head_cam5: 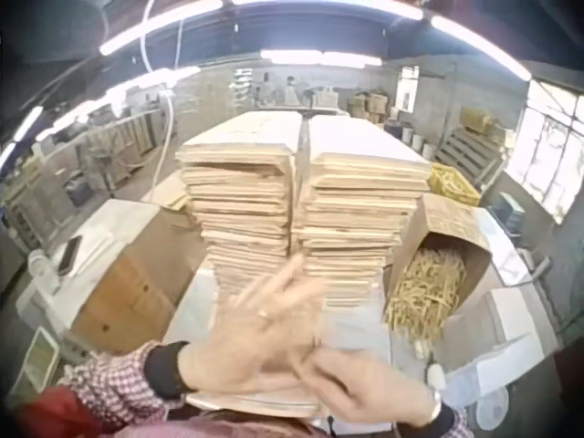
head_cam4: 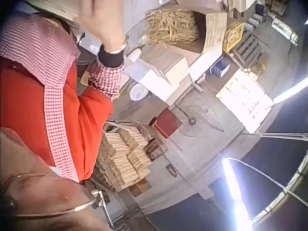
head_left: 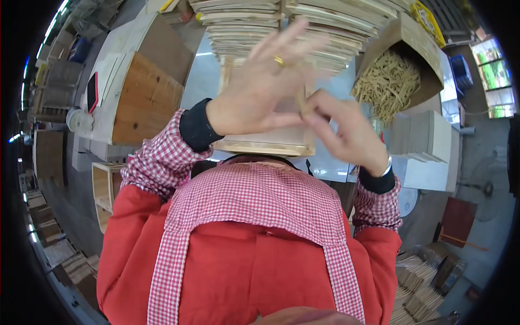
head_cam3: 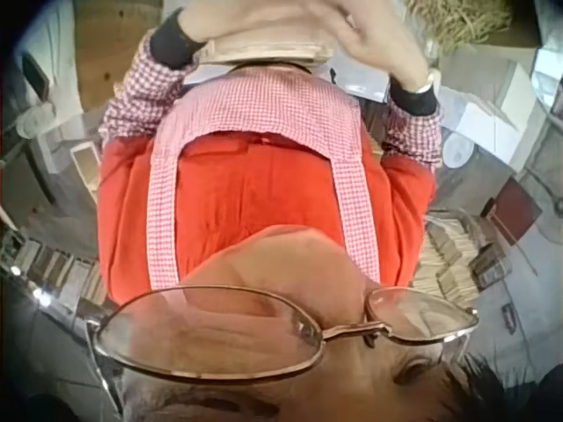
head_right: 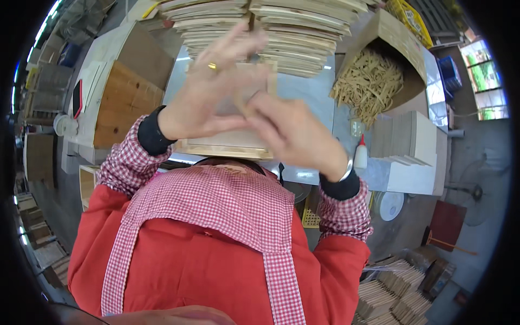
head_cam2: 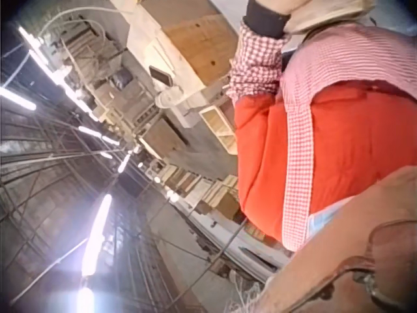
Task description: Assembling wooden boxes by applying glue to wood panels and fitting them together at a workbench.
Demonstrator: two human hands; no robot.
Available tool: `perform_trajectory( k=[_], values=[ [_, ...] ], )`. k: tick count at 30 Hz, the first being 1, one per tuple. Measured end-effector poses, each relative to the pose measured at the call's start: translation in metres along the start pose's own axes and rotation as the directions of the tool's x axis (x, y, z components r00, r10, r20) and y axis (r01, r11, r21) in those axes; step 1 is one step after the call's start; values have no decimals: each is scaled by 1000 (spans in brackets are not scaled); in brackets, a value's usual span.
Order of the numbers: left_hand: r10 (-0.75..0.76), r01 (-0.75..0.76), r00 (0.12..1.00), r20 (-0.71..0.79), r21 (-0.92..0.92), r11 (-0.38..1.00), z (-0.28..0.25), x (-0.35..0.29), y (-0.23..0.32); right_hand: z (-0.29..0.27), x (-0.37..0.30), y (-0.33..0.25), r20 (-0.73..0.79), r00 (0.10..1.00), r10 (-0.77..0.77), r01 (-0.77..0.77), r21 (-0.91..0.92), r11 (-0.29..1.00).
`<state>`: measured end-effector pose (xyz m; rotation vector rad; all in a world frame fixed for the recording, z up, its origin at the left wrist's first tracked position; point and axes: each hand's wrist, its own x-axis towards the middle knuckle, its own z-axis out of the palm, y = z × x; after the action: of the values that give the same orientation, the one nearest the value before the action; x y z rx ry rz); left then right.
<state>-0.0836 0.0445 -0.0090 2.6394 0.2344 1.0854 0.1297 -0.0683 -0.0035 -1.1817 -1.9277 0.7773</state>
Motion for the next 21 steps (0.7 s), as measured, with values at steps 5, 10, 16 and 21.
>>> perform_trajectory(
  k=[5,10,16,21],
  values=[
    [-160,639,764,625,-766,62,-44,-46,1,22,7,-25,77,990,-116,112,46,993],
    [-255,370,911,325,-365,854,-76,-83,-53,-9,19,7,65,991,-115,131,-383,915],
    [-356,334,905,232,128,934,-72,-105,-128,-46,48,114,-53,999,5,-27,-436,899],
    [-354,346,904,238,74,935,-74,-132,-79,-30,6,109,22,1000,1,8,-413,911]
  ],
)
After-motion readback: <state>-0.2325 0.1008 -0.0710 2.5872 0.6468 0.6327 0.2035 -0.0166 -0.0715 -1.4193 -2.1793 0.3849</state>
